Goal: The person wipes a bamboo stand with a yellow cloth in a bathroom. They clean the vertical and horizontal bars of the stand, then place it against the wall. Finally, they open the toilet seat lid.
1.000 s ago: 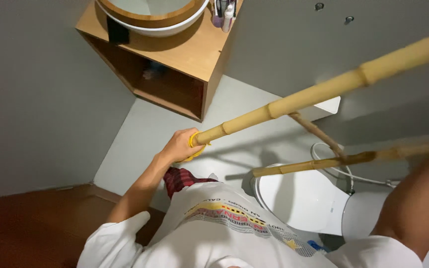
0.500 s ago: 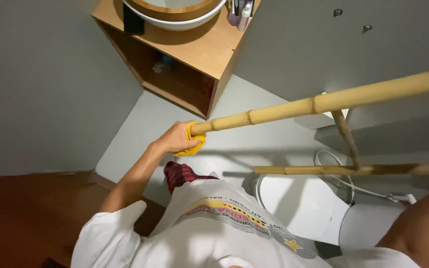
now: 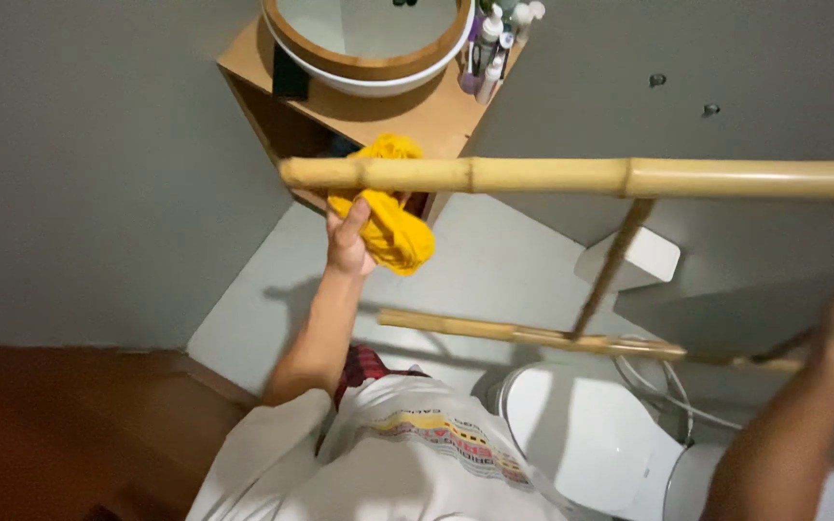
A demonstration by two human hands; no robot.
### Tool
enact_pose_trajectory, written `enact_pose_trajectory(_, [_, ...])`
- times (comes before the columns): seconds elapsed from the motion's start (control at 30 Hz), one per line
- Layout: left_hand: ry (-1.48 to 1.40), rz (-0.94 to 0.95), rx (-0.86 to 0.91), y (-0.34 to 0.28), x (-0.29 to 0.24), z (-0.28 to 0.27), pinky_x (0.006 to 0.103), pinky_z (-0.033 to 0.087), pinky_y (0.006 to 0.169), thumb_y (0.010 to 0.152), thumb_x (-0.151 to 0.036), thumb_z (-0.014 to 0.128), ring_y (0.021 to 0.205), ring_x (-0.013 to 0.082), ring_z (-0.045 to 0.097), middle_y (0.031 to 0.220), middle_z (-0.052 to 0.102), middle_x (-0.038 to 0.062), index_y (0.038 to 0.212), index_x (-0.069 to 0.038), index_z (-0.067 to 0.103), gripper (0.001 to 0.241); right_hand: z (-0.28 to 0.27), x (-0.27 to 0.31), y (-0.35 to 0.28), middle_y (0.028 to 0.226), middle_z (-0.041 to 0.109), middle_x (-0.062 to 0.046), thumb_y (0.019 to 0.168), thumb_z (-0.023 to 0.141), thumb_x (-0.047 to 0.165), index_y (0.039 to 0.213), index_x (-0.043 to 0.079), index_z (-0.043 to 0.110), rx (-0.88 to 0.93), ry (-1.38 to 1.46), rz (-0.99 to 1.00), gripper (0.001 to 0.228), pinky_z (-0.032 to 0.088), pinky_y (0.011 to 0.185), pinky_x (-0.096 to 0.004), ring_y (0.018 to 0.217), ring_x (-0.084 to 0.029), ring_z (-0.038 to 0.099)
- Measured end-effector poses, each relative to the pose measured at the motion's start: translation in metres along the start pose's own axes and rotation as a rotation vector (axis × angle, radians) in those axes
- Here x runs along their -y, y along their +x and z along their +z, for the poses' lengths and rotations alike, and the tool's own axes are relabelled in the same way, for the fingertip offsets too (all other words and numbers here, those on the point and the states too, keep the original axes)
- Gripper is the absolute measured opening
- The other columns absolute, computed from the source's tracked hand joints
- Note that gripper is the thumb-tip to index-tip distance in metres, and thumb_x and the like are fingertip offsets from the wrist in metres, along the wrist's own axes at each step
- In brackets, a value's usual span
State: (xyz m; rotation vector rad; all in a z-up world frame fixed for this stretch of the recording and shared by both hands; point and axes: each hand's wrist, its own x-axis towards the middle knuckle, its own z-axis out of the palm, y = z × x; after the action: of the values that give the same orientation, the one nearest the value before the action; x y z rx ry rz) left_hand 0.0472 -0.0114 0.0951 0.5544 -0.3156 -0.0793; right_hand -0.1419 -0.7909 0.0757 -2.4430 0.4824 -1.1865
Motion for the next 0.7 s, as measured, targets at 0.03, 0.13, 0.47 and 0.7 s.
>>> enact_pose_trajectory(0.03, [-0.036, 0.043, 0.009, 0.009, 0.001, 0.008, 0.0468, 0.056, 0.106, 0.09, -0.02, 0.076, 0.119, 0.0266, 0.067, 0.129, 0.065, 0.011, 0.14, -0.008, 0.048, 0.059, 0.008, 0.02, -0.013, 0.069, 0.048, -0.004, 0.112, 0.056, 0.005, 0.078, 0.005, 0.054, -0.011, 0.002, -0.001, 0.034, 0.033, 0.06, -0.033, 0.059, -0.013, 0.042])
enact_pose_trajectory(0.13, [-0.081, -0.009, -0.046, 0.026, 0.007, 0.023, 0.0504, 0.057, 0.098, 0.095, -0.026, 0.074, 0.113, 0.0316, 0.068, 0.126, 0.067, 0.018, 0.139, 0.0, 0.052, 0.056, 0.049, 0.116, -0.064, 0.067, 0.048, -0.004, 0.112, 0.056, 0.004, 0.077, 0.005, 0.054, -0.046, 0.005, 0.001, 0.035, 0.033, 0.059, -0.034, 0.058, -0.013, 0.042])
enact_pose_trajectory(0.47, [0.192, -0.105, -0.082, 0.049, 0.09, 0.043, 0.0363, 0.056, 0.098, 0.092, -0.011, 0.078, 0.105, 0.0186, 0.069, 0.118, 0.071, 0.009, 0.126, 0.002, 0.065, 0.039, 0.1, 0.338, -0.158, 0.06, 0.048, -0.002, 0.111, 0.059, 0.022, 0.073, 0.001, 0.052, 0.069, 0.295, 0.464, 0.044, 0.036, 0.051, -0.035, 0.054, -0.013, 0.045])
enact_pose_trajectory(0.7, [0.316, -0.417, 0.285, 0.049, 0.064, 0.044, 0.0282, 0.053, 0.07, 0.091, -0.009, 0.076, 0.082, 0.0122, 0.064, 0.098, 0.069, 0.005, 0.128, -0.001, 0.063, 0.04, 0.101, 0.304, -0.206, 0.059, 0.045, 0.001, 0.108, 0.061, 0.024, 0.072, 0.006, 0.047, 0.267, 0.784, 0.629, 0.042, 0.032, 0.046, -0.032, 0.049, -0.012, 0.041])
